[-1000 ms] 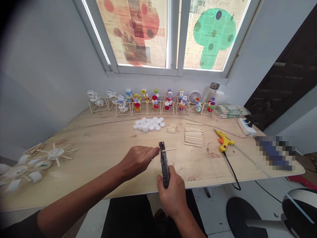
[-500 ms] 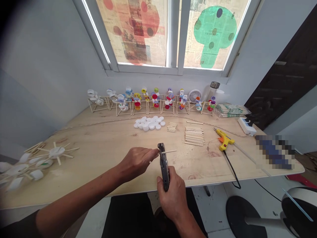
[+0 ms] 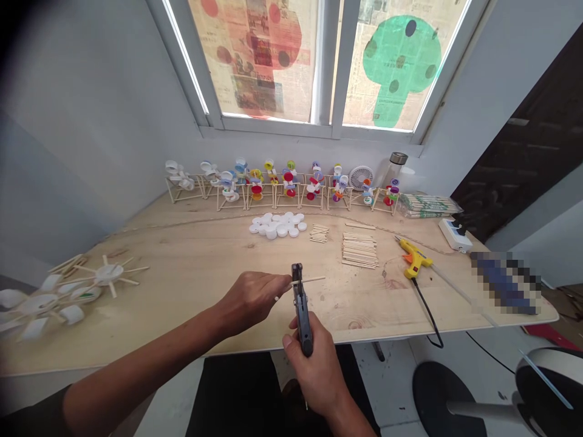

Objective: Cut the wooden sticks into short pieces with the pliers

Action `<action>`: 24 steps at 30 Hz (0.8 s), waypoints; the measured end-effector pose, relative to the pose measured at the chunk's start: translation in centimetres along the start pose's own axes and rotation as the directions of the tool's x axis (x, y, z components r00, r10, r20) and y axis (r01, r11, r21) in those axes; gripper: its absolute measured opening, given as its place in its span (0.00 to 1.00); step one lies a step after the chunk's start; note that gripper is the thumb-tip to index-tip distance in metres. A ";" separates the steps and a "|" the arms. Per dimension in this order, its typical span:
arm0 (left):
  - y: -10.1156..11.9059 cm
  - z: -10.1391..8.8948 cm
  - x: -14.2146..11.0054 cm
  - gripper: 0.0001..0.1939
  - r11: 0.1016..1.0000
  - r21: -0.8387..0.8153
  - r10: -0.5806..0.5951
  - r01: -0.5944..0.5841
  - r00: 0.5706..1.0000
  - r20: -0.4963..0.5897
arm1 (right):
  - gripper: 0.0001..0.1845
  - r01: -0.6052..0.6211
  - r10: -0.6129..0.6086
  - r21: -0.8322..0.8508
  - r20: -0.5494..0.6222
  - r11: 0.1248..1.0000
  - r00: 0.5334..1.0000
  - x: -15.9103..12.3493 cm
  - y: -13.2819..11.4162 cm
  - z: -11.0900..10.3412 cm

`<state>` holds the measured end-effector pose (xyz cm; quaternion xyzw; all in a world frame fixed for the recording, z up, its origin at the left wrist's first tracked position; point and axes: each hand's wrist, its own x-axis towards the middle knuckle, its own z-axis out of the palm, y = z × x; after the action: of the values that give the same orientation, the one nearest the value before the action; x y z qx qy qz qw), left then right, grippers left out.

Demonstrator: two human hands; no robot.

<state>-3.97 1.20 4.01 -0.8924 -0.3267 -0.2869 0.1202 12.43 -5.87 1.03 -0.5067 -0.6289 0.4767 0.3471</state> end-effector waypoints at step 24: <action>1.1 -2.5 0.0 0.15 0.746 -0.569 -0.151 0.346 0.920 0.361 | 0.06 0.115 -0.197 -0.397 -0.174 0.911 0.965 -0.7 0.2 0.1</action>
<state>-4.36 -0.66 6.00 -0.8613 -0.3447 -0.2571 -0.2707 12.59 -6.54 0.80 -0.5601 -0.7083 0.2591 0.3428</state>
